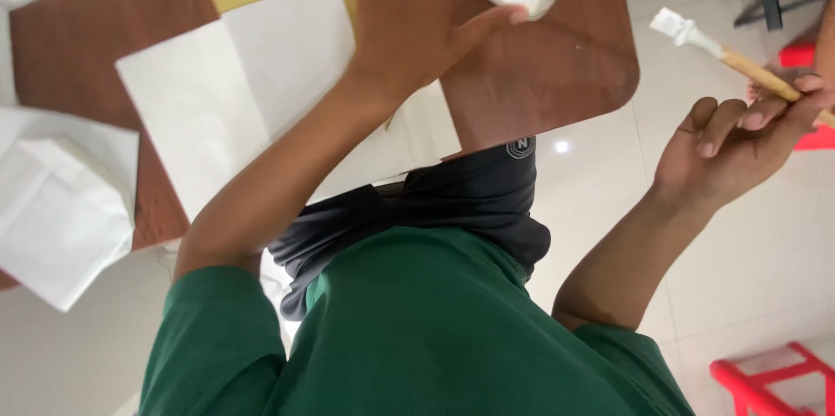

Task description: Folding paper sheets and applying glue with a brush to assemble paper bags

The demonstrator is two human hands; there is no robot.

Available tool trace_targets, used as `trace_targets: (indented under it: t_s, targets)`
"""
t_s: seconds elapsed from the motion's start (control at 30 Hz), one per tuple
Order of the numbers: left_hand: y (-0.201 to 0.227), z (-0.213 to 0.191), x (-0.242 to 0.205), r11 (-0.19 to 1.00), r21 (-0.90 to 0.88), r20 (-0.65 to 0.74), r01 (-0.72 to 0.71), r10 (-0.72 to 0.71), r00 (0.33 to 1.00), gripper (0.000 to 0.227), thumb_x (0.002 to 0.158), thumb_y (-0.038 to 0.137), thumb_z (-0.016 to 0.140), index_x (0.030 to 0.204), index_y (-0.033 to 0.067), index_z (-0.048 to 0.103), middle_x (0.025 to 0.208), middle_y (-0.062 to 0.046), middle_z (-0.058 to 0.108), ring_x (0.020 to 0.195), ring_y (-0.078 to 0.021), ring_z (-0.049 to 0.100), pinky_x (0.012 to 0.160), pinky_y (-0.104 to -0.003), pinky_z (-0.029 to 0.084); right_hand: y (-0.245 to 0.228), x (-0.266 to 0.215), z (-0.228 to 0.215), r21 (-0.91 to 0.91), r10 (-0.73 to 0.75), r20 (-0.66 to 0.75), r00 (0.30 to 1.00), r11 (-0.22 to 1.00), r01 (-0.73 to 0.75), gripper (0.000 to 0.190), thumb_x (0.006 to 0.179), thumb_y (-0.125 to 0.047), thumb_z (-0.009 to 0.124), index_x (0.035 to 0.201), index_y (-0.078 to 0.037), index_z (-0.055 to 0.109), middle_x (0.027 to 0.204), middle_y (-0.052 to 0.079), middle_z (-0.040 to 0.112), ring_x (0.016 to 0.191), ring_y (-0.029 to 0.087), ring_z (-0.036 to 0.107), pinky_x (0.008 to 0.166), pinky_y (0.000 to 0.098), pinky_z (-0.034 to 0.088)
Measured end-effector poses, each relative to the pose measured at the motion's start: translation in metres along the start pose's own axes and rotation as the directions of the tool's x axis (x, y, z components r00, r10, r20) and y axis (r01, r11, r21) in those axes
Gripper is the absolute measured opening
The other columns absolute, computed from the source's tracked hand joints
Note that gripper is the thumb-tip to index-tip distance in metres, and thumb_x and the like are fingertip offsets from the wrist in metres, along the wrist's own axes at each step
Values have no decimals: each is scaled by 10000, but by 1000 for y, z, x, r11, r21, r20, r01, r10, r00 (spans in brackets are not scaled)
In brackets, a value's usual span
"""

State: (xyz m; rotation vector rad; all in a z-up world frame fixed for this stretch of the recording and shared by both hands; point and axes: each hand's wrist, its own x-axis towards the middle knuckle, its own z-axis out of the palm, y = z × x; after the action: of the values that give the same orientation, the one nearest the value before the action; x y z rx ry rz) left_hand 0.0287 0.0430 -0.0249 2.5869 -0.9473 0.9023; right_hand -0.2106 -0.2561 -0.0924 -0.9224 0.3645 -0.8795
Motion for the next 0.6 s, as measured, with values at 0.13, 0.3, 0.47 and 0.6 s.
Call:
trace_targets:
  t_s: [0.13, 0.3, 0.47, 0.6]
  targets:
    - [-49, -92, -32, 958, -288, 175, -5, 58, 983, 629, 1084, 599, 651, 1388, 50, 636, 1437, -152, 577, 1340, -377, 534, 1114, -646, 254, -4, -8, 50, -95, 64, 2, 998, 993, -63, 384, 1082, -425, 555, 1361, -172, 629, 717, -24, 494, 485, 93, 332, 478, 244, 220]
    - [-110, -134, -88, 953, -300, 148, -40, 88, 985, 309, 1096, 258, 755, 1302, 35, 700, 1308, -145, 674, 1215, -352, 636, 1108, -543, 357, 8, -9, 89, -169, 124, 250, 960, 982, -83, 402, 1068, -457, 572, 1276, -135, 695, 795, 27, 577, 527, 121, 444, 450, 230, 315]
    - [-139, -124, -110, 921, -386, 230, -62, 161, 960, 216, 1021, 148, 792, 1198, 32, 747, 1267, -130, 691, 1175, -334, 653, 981, -489, 470, 23, -1, 154, -347, -157, 630, 760, 819, 457, 341, 1240, -228, 371, 1242, 91, 490, 1351, 320, 593, 806, 321, 641, 492, 327, 494]
    - [-148, -81, -106, 906, -406, 217, -119, 222, 951, 300, 1000, 219, 803, 1214, 26, 721, 1329, -178, 652, 1223, -385, 616, 1005, -527, 469, 20, 0, 227, -511, -109, 547, 830, 742, 434, 831, 1111, -668, 316, 1207, 106, 603, 891, 271, 694, 580, 309, 637, 469, 290, 369]
